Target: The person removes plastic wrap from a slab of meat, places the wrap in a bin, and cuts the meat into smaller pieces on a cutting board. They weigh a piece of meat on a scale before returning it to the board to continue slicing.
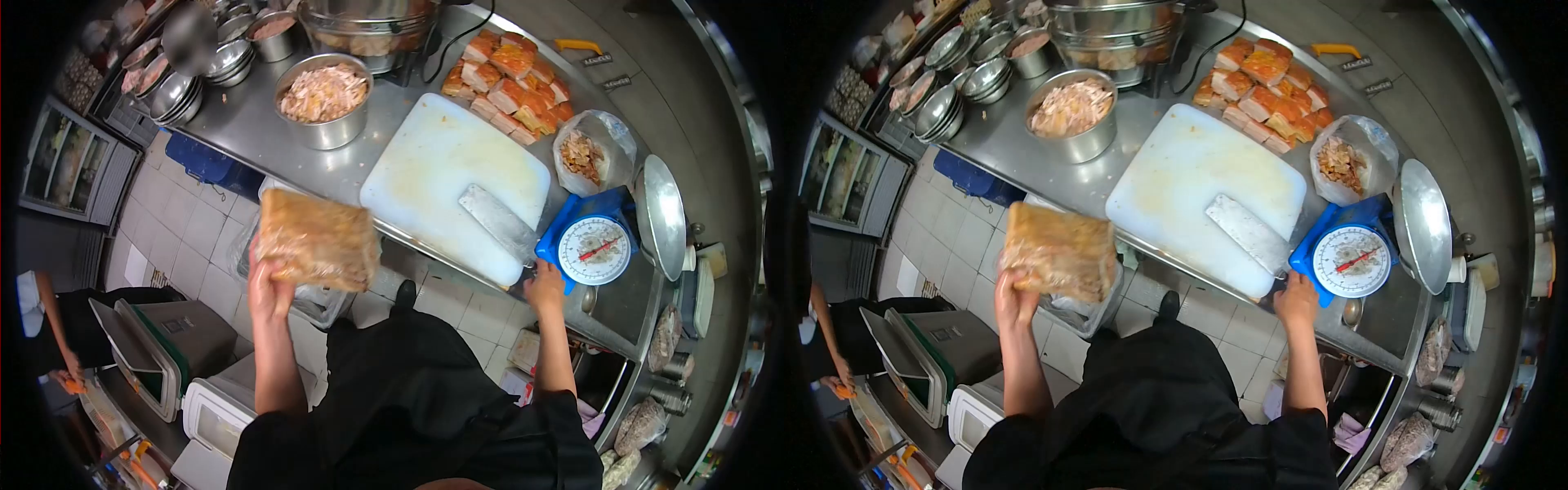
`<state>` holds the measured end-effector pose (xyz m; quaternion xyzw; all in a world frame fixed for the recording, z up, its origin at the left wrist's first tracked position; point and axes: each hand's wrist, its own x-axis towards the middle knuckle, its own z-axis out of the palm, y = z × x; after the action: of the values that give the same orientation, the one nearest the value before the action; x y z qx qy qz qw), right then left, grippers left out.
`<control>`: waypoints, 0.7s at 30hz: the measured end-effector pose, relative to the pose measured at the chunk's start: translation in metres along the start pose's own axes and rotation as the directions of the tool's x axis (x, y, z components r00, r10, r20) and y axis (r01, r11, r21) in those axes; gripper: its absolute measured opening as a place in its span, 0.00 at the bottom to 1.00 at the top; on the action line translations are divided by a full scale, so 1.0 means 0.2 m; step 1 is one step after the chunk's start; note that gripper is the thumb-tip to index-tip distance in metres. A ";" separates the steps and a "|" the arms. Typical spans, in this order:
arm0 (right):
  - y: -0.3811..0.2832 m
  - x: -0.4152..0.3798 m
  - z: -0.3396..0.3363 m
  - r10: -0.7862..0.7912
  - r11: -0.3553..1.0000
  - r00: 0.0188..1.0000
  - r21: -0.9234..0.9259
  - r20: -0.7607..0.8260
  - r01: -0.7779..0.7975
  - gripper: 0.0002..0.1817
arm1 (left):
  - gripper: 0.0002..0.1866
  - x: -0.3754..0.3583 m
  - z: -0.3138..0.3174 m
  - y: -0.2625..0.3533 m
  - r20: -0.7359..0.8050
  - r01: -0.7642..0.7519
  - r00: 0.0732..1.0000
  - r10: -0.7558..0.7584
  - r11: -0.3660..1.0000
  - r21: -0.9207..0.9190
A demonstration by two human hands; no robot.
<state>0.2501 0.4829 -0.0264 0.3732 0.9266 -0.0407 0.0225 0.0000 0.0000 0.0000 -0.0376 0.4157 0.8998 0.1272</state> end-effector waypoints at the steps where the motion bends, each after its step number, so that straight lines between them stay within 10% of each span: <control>1: -0.09 0.01 0.06 -0.038 0.999 0.998 -0.030 0.048 0.039 0.26 | 0.44 0.09 0.03 -0.01 0.015 0.052 0.999 -0.051 0.998 -0.044; 7: 0.23 0.04 -0.15 -0.184 0.975 0.969 0.156 0.165 0.159 0.21 | 0.34 0.40 0.65 -0.63 0.132 0.116 0.983 -0.131 0.987 0.111; 9: 0.26 -0.03 -0.24 -0.122 0.973 0.956 0.224 0.267 0.062 0.20 | 0.33 0.50 0.66 -0.74 0.078 0.125 0.962 -0.262 0.675 0.727; 12: 0.30 -0.13 -0.30 -0.089 0.943 0.942 0.332 0.324 -0.025 0.22 | 0.26 0.50 0.71 -0.73 0.139 0.015 0.948 -0.287 0.474 0.881; 21: 0.08 -0.22 -0.36 0.007 0.692 0.884 0.636 0.467 -0.341 0.19 | 0.17 0.59 0.63 -0.75 0.211 0.005 0.925 -0.317 0.564 0.826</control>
<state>0.2924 0.4704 0.0469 0.4233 0.7708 -0.4683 0.0859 -0.0699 0.2122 -0.0491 0.1404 0.7472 0.5853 0.2817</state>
